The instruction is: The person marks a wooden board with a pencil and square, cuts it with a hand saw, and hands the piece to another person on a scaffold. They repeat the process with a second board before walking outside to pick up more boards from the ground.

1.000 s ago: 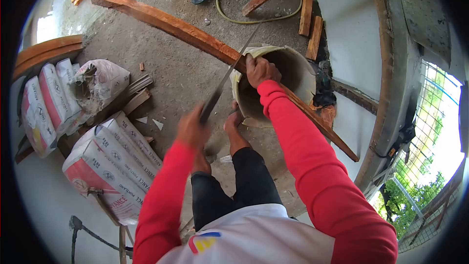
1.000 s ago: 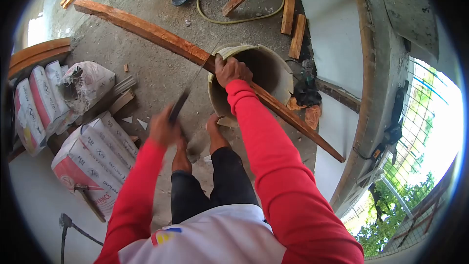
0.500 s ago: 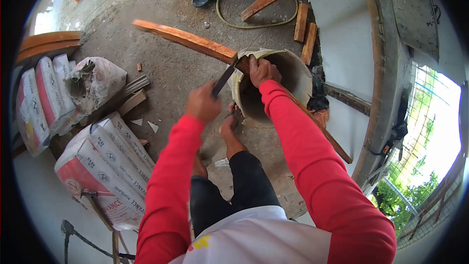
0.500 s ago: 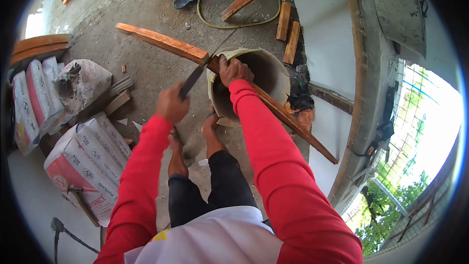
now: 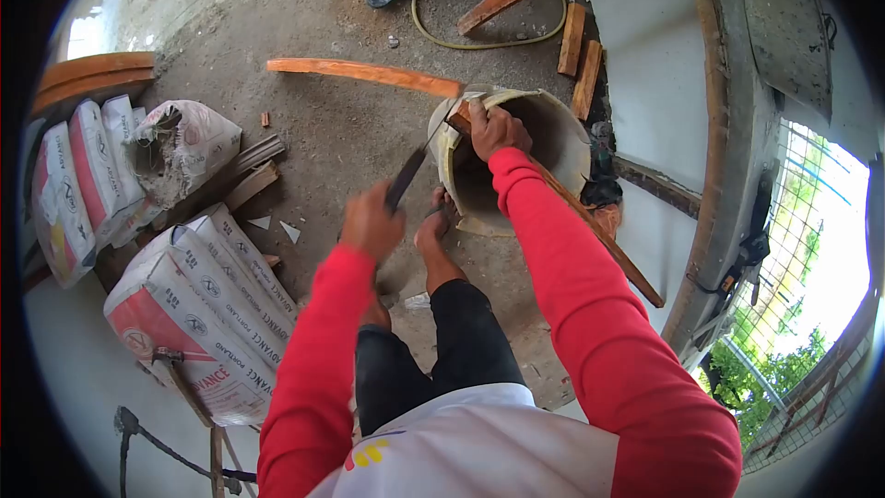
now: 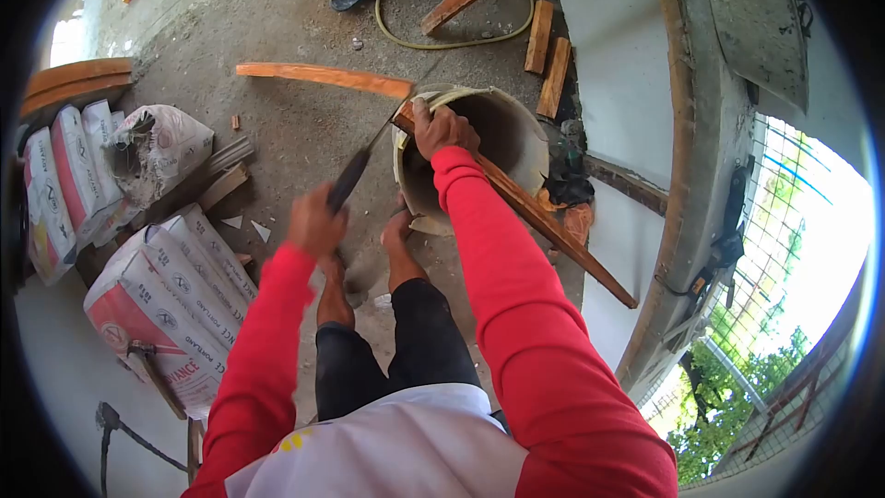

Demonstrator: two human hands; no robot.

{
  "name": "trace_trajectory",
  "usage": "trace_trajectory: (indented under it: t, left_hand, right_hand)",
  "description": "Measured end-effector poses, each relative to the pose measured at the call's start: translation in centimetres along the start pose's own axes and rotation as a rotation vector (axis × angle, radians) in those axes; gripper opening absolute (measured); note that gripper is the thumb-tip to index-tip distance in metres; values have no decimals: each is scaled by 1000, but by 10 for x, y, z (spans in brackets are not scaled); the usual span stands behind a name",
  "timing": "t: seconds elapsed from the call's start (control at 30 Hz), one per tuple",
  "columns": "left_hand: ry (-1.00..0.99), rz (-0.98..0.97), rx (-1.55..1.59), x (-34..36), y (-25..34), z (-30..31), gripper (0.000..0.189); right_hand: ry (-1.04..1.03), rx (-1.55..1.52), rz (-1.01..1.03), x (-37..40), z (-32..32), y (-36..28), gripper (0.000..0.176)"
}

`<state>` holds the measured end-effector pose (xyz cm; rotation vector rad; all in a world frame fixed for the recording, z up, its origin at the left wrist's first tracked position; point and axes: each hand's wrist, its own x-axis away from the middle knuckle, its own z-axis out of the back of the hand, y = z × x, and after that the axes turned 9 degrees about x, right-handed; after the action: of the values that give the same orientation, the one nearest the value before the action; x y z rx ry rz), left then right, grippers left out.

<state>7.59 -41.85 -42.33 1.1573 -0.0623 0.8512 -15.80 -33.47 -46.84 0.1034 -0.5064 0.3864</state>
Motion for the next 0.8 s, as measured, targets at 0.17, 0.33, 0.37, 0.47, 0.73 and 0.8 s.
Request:
trace_trajectory:
  t: [0.17, 0.33, 0.37, 0.47, 0.73, 0.8]
  left_hand:
    - [105, 20, 86, 5, 19, 19, 38]
    - [162, -11, 25, 75, 5, 67, 39]
    - [149, 44, 5, 87, 10, 73, 40]
    - [167, 43, -7, 109, 13, 80, 42]
    - [82, -154, -79, 102, 67, 75, 46]
    - [28, -210, -92, 85, 85, 65, 46]
  right_hand:
    - [-26, -46, 22, 4, -4, 7, 68]
    - [-8, -57, 15, -18, 5, 6, 67]
    - [13, -70, 33, -19, 4, 10, 67]
    - [195, -159, 99, -24, 3, 24, 60]
    - [477, -400, 440, 25, 35, 131, 51]
    - [106, -430, 290, 27, 28, 138, 52]
